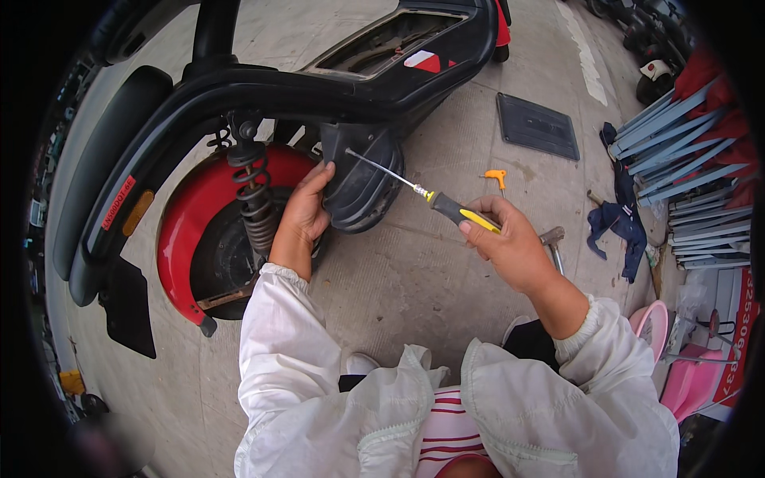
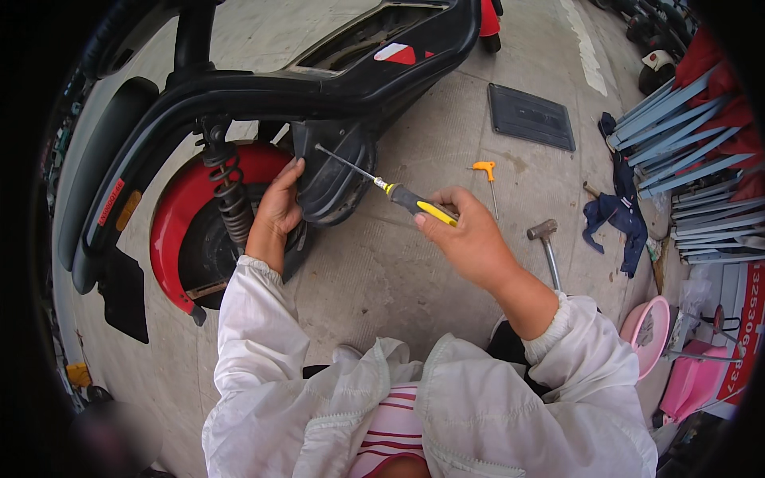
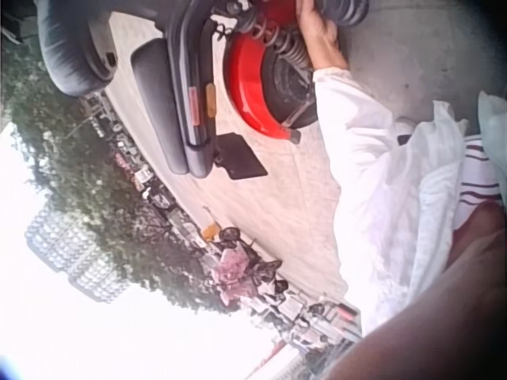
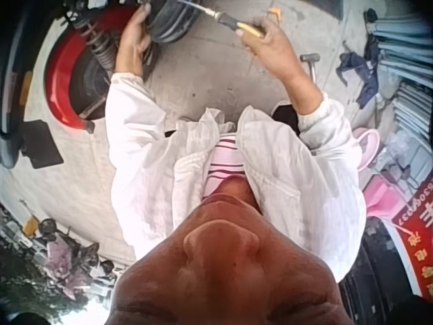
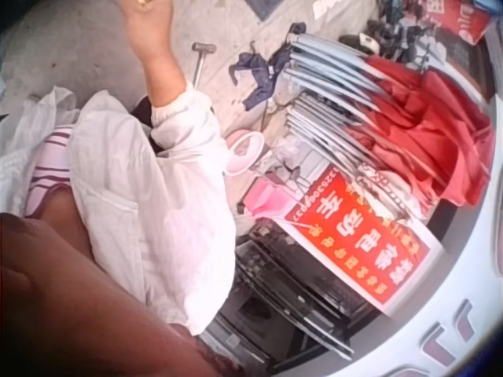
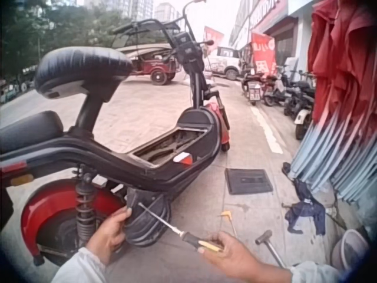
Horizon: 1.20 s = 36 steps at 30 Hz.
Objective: The person uses a screwdriver to tighten screws on the rear side panel of a red electric scooter. The person repeatedly adjusts the panel and secures it to the frame.
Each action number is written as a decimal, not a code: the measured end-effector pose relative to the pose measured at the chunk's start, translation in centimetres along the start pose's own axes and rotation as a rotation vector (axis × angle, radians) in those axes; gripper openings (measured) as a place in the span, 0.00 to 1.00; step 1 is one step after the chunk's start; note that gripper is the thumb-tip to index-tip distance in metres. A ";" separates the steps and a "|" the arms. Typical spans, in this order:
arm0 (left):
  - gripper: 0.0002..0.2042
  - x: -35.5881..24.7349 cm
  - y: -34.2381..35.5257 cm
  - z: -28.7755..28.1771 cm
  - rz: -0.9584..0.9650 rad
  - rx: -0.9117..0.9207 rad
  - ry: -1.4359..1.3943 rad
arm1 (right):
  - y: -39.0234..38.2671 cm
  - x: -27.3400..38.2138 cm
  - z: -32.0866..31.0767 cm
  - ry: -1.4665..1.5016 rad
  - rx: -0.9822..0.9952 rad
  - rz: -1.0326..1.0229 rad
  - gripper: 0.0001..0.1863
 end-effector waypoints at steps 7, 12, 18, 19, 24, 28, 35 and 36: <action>0.21 -0.3 -0.4 0.1 -0.007 -0.008 0.058 | -0.3 -0.9 0.8 0.177 0.111 0.357 0.21; 0.22 -0.2 -0.1 0.0 -0.022 -0.008 0.068 | 0.0 0.5 0.6 -0.061 0.043 0.051 0.20; 0.21 -0.1 0.0 -0.5 -0.010 -0.070 0.043 | 0.0 0.9 0.5 -0.161 0.024 0.033 0.22; 0.21 -0.2 -0.1 -0.5 -0.009 -0.069 0.043 | 0.0 -0.1 0.6 0.004 0.071 0.199 0.22; 0.20 -0.2 0.2 -1.0 -0.005 -0.044 0.040 | -0.8 -1.6 1.9 0.392 0.166 0.525 0.26; 0.20 0.0 0.3 -0.7 -0.006 -0.062 0.048 | -0.5 -1.4 1.8 0.273 0.148 0.392 0.27; 0.21 0.3 0.5 -1.3 0.032 -0.077 -0.019 | -0.2 -0.7 1.6 0.229 0.140 0.371 0.26; 0.21 0.5 0.6 -1.5 0.016 -0.096 -0.046 | -0.1 -0.8 1.5 0.230 0.144 0.368 0.26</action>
Point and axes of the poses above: each hand's wrist, its own y-axis towards the middle knuckle, its own z-axis out of the palm, x = y × z, the point moved 9 cm from there along y, towards the middle knuckle, and after that the axes turned 4 degrees about -x, right-handed, at the moved point
